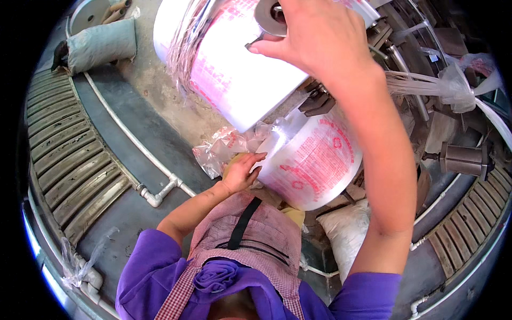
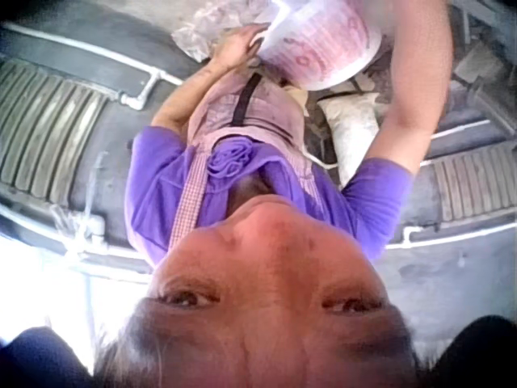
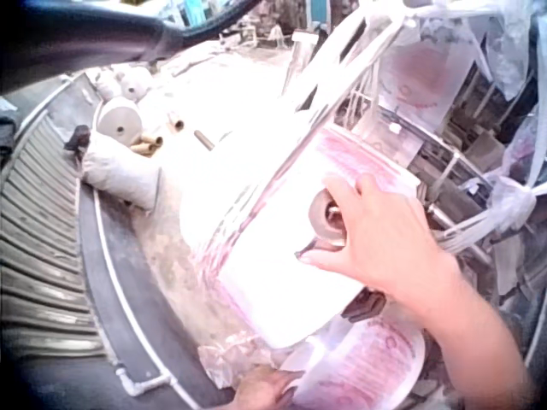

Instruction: The person wraps a large white spool with a clear plastic sheet, securing it with a metal rod and tightening it with a wrench. They then remove the plastic wrapping from the spool and place it on a conveyor belt.

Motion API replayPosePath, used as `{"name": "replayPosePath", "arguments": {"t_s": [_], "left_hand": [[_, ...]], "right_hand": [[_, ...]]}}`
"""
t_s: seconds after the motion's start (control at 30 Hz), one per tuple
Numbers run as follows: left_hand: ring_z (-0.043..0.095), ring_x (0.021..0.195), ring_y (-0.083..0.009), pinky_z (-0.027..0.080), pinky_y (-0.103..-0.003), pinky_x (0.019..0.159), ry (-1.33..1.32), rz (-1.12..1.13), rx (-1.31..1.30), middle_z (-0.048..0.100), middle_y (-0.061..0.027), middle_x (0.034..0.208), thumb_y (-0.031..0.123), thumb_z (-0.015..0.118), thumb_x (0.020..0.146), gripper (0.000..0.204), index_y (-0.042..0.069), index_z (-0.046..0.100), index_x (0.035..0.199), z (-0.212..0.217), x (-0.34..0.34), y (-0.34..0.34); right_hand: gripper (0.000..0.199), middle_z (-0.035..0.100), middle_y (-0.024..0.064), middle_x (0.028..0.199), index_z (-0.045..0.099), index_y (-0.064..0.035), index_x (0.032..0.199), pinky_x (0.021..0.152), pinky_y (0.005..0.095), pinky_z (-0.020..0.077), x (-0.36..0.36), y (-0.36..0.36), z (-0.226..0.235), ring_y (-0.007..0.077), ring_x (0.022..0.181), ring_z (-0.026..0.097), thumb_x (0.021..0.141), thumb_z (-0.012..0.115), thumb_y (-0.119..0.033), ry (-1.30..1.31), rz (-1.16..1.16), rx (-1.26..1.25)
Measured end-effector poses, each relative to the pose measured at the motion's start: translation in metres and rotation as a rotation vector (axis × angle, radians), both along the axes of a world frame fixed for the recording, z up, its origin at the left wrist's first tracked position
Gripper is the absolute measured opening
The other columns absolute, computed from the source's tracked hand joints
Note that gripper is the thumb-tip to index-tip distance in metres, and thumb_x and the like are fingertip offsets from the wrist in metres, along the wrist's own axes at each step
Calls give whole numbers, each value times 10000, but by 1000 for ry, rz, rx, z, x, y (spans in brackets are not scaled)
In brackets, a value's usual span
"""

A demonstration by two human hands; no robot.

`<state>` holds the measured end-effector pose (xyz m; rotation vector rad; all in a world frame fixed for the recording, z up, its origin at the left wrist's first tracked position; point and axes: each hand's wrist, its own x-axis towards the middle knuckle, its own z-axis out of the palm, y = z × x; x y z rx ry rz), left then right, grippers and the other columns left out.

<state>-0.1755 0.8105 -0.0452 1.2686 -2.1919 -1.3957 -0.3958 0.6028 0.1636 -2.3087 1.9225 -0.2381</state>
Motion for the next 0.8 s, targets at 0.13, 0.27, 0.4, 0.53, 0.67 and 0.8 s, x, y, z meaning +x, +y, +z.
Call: {"name": "replayPosePath", "arguments": {"t_s": [0.13, 0.27, 0.4, 0.53, 0.67, 0.8], "left_hand": [[558, 929, -305, 472, -362, 791, 82, 38, 58, 559, -139, 1031, 29, 557, 782, 433, 81, 464, 1201, -8, 1, -4], [527, 1020, -293, 464, -377, 825, 228, 155, 109, 502, -153, 1143, 68, 647, 739, 590, 77, 396, 1273, 9, -13, -13], [376, 1208, -357, 390, -439, 946, 562, 149, 35, 309, -199, 1337, 177, 785, 628, 942, 106, 218, 1377, 28, -59, -15], [306, 1257, -395, 302, -480, 1010, 728, -139, 54, 216, -223, 1393, 259, 848, 545, 1119, 131, 143, 1404, 27, -107, 6], [381, 1168, -370, 345, -422, 981, 469, -279, 232, 356, -200, 1234, 221, 816, 550, 944, 77, 291, 1321, 3, -117, 45], [415, 1142, -352, 364, -400, 968, 173, -294, 200, 392, -201, 1204, 252, 792, 567, 900, 45, 343, 1319, -17, -133, 51]], "right_hand": [[679, 560, 208, 914, 486, -15, 1093, 741, 440, 472, -14, -13, -12, 370, 866, 578, 635, 726, -455, -10, 78, -4], [661, 516, 76, 964, 502, -65, 1129, 611, 297, 467, -22, 34, -21, 201, 721, 554, 590, 789, -319, -107, 114, -35], [707, 519, 101, 1010, 466, -27, 1148, 765, 300, 454, -37, 146, -57, 186, 907, 545, 595, 768, -349, -670, -148, 213], [658, 524, 112, 1096, 466, 3, 1168, 888, 318, 395, -27, 272, -129, 198, 1018, 507, 684, 683, -387, -1402, -675, 432], [661, 537, 111, 1086, 455, -2, 1217, 806, 299, 439, -21, 347, -188, 173, 930, 537, 736, 636, -417, -1648, -924, 416], [565, 623, 58, 842, 441, 0, 1250, 397, 165, 329, -46, 391, -210, 40, 522, 470, 792, 635, -267, -1637, -1167, 289]]}}
